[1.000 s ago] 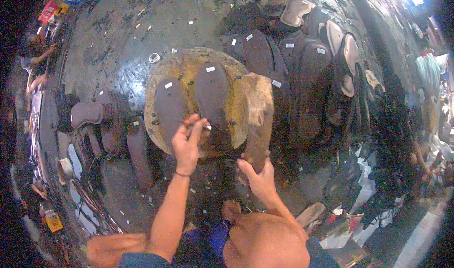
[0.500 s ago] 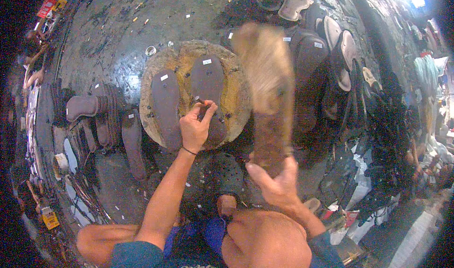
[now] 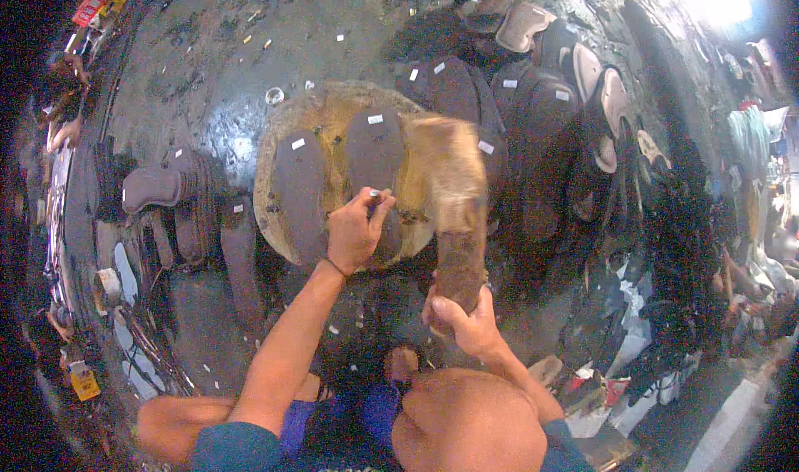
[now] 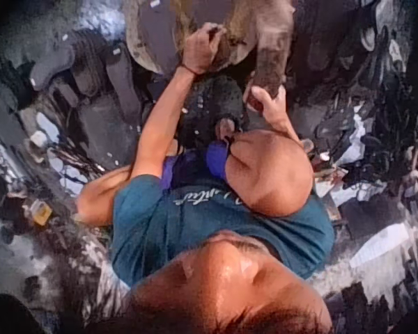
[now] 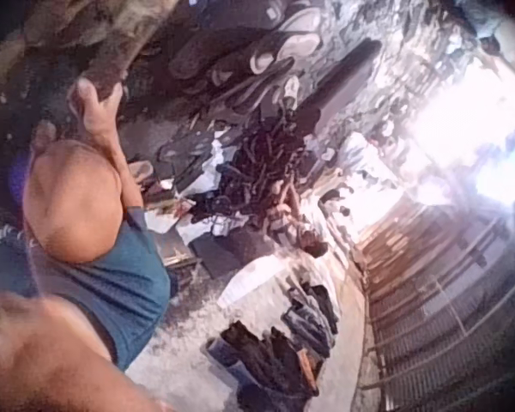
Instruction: The person sits on the floor and uses a hammer and metal punch to drive fasteners into brown shoe soles placed on a wooden stump. They repeatedly position the punch, strike it with the hammer, and move finished soles aside.
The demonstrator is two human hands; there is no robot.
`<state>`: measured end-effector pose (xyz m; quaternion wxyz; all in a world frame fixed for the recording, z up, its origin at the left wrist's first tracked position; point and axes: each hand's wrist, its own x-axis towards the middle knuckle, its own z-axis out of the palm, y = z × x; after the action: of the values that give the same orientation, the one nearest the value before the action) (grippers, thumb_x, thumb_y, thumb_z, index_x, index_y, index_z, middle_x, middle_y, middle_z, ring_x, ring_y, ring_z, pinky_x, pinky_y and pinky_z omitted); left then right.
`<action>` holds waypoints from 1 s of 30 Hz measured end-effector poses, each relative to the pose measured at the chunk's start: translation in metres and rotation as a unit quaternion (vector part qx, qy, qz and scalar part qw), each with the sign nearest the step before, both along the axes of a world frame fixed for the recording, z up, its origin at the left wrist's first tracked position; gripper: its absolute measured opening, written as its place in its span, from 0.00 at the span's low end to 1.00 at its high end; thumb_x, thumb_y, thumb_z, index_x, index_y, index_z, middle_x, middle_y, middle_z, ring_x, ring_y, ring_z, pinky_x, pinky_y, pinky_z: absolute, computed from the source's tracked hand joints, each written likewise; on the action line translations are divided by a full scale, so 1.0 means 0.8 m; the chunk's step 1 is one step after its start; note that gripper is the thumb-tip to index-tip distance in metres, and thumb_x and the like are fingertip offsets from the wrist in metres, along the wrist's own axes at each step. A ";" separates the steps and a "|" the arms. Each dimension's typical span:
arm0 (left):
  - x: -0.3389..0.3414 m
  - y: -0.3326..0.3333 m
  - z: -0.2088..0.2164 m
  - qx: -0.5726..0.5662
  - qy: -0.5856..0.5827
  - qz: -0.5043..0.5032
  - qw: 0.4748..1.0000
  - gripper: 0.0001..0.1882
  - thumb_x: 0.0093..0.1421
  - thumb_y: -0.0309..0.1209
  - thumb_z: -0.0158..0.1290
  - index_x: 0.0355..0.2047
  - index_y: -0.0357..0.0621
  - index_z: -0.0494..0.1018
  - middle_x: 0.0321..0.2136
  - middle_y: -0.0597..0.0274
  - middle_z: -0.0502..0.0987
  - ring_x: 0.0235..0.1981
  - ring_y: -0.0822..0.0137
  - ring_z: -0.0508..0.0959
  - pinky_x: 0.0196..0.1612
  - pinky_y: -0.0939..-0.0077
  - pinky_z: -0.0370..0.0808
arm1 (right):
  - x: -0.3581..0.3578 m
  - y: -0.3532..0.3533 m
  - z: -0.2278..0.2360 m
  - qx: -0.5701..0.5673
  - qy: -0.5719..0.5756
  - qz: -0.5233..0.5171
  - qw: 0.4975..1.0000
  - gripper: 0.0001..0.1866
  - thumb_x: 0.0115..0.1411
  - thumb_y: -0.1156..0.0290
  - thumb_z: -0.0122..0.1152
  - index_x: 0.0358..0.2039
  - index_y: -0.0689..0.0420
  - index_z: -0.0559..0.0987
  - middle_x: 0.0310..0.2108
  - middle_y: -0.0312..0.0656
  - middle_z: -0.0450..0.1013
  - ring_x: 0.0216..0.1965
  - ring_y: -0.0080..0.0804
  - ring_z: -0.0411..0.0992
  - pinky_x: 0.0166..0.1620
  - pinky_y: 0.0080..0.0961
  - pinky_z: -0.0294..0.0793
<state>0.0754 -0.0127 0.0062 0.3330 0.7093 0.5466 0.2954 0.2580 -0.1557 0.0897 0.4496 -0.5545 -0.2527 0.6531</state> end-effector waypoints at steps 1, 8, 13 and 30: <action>-0.003 0.003 0.005 -0.025 -0.016 0.014 0.999 0.10 0.65 0.35 0.56 0.35 0.42 0.73 0.34 0.50 0.82 0.33 0.55 0.83 0.33 0.67 0.80 | 0.001 0.007 -0.001 0.001 -0.023 -0.005 1.000 0.26 0.57 0.62 0.64 0.51 0.64 0.69 0.30 0.43 0.75 0.28 0.33 0.76 0.33 0.30 0.77; -0.021 -0.046 0.051 -0.244 -0.368 0.179 0.879 0.11 0.66 0.34 0.57 0.35 0.35 0.78 0.39 0.60 0.82 0.36 0.76 0.80 0.37 0.77 0.82 | -0.038 0.035 -0.013 -0.098 0.154 -0.061 0.981 0.26 0.62 0.64 0.62 0.55 0.64 0.69 0.42 0.43 0.74 0.40 0.32 0.75 0.42 0.34 0.77; -0.012 -0.098 0.015 -0.234 -0.444 0.181 0.846 0.10 0.67 0.31 0.55 0.43 0.36 0.75 0.39 0.59 0.81 0.38 0.72 0.81 0.38 0.78 0.82 | -0.046 0.033 -0.063 -0.086 -0.024 -0.026 0.996 0.21 0.62 0.63 0.65 0.50 0.61 0.72 0.38 0.36 0.74 0.37 0.25 0.74 0.40 0.28 0.77; -0.032 -0.023 -0.009 -0.056 -0.150 0.189 0.969 0.11 0.66 0.36 0.57 0.40 0.41 0.79 0.31 0.59 0.83 0.32 0.71 0.83 0.35 0.74 0.79 | -0.019 0.049 0.096 0.034 -0.021 -0.019 0.999 0.25 0.55 0.70 0.70 0.51 0.59 0.70 0.40 0.40 0.76 0.40 0.32 0.75 0.43 0.31 0.76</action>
<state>0.0501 -0.0309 -0.0013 0.3887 0.5204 0.6305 0.4250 0.2426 -0.1169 0.1662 0.4754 -0.5570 -0.2736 0.6236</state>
